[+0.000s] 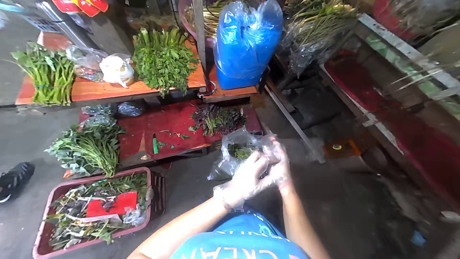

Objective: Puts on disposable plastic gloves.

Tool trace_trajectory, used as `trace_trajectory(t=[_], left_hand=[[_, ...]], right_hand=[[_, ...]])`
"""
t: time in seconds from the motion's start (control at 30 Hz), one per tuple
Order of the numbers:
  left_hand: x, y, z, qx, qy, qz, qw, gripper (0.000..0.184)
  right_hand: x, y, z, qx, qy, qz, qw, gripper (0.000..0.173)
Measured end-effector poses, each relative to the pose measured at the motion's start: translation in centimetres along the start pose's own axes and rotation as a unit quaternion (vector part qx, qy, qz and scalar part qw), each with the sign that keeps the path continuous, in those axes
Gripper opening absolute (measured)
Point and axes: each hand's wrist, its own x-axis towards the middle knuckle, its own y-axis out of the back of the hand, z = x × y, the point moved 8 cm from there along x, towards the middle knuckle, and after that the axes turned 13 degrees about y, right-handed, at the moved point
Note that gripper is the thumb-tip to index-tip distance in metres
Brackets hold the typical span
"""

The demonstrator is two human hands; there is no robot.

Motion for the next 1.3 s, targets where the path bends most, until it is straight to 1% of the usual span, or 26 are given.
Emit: trace_trajectory(t=[0.03, 0.07, 0.13, 0.17, 0.23, 0.27, 0.3, 0.33, 0.4, 0.43, 0.47, 0.57, 0.63, 0.7, 0.77, 0.8, 0.83, 0.9, 0.97, 1.07, 1.17, 1.23, 1.3], left_hand=[[0.5, -0.1, 0.1, 0.033, 0.033, -0.019, 0.999, 0.033], [0.9, -0.2, 0.2, 0.052, 0.049, -0.033, 0.997, 0.028], [1.4, -0.4, 0.0, 0.043, 0.073, -0.073, 0.994, 0.021], [1.6, -0.7, -0.6, 0.004, 0.104, -0.107, 0.989, 0.021], [1.9, -1.3, -2.3, -0.109, 0.173, -0.164, 0.965, 0.016], [2.0, -1.5, -2.9, -0.145, 0.194, -0.172, 0.955, 0.014], [2.0, -1.4, -3.0, -0.145, 0.195, -0.162, 0.956, 0.013], [2.0, -1.2, -2.7, -0.11, 0.176, -0.14, 0.968, 0.016], [1.8, -0.9, -1.4, -0.012, 0.11, -0.087, 0.99, 0.025], [1.8, -1.0, -1.1, 0.023, 0.103, -0.088, 0.991, 0.031], [2.0, -1.0, -0.9, 0.045, 0.106, -0.105, 0.988, 0.031], [2.9, -0.9, -1.2, 0.075, 0.094, -0.134, 0.984, 0.023], [3.0, -0.9, -1.3, 0.066, 0.079, -0.134, 0.986, 0.026], [2.7, -0.9, -1.4, 0.046, 0.094, -0.13, 0.986, 0.03], [2.4, -1.1, -1.4, 0.041, 0.114, -0.131, 0.984, 0.03], [2.4, -1.2, -1.3, 0.053, 0.111, -0.137, 0.983, 0.031], [2.6, -1.3, -1.2, 0.069, 0.101, -0.139, 0.983, 0.03], [3.1, -1.1, -1.2, 0.091, 0.082, -0.142, 0.982, 0.025], [3.4, -1.0, -1.7, 0.067, 0.082, -0.142, 0.984, 0.024], [3.7, -1.1, -2.9, 0.0, 0.121, -0.147, 0.982, 0.021], [3.7, -1.6, -3.8, -0.043, 0.154, -0.174, 0.972, 0.018], [3.8, -1.8, -4.2, -0.065, 0.177, -0.191, 0.963, 0.017], [3.7, -2.0, -4.4, -0.05, 0.177, -0.195, 0.963, 0.019]], right_hand=[[0.0, 0.1, -0.4, -0.068, 0.019, -0.017, 0.997, 0.04], [0.0, 0.0, -1.3, -0.135, 0.04, -0.044, 0.989, 0.044], [0.0, 0.0, -2.7, -0.222, 0.048, -0.079, 0.971, 0.047], [0.0, 0.2, -3.1, -0.282, 0.054, -0.101, 0.953, 0.051], [0.0, 0.4, -3.6, -0.398, 0.049, -0.158, 0.902, 0.063], [0.1, 0.4, -3.7, -0.425, 0.037, -0.178, 0.887, 0.067], [0.2, 0.4, -3.8, -0.441, 0.027, -0.19, 0.877, 0.07], [0.2, 0.5, -3.7, -0.447, 0.019, -0.197, 0.872, 0.073], [0.3, 0.6, -3.5, -0.459, 0.013, -0.203, 0.865, 0.072], [0.3, 0.5, -3.4, -0.464, 0.019, -0.204, 0.862, 0.07], [0.2, 0.4, -3.3, -0.469, 0.028, -0.21, 0.858, 0.069], [-0.1, -0.3, -3.3, -0.474, 0.055, -0.217, 0.852, 0.062], [-0.1, -0.3, -3.5, -0.463, 0.073, -0.201, 0.86, 0.061], [0.1, 0.0, -3.7, -0.464, 0.066, -0.2, 0.86, 0.061], [0.4, 0.2, -3.5, -0.481, 0.025, -0.223, 0.847, 0.071], [0.5, 0.1, -3.4, -0.489, 0.017, -0.229, 0.841, 0.078], [0.6, 0.0, -3.3, -0.491, 0.015, -0.239, 0.838, 0.081], [0.4, -0.3, -3.2, -0.485, -0.005, -0.259, 0.835, 0.08], [0.6, -0.4, -3.2, -0.477, -0.007, -0.251, 0.842, 0.075], [1.1, -0.5, -2.8, -0.441, 0.009, -0.228, 0.868, 0.067], [1.1, -0.6, -2.1, -0.416, 0.034, -0.21, 0.884, 0.066], [1.1, -0.4, -2.0, -0.433, 0.056, -0.202, 0.877, 0.071], [1.3, -0.3, -1.7, -0.455, 0.044, -0.228, 0.86, 0.077]])
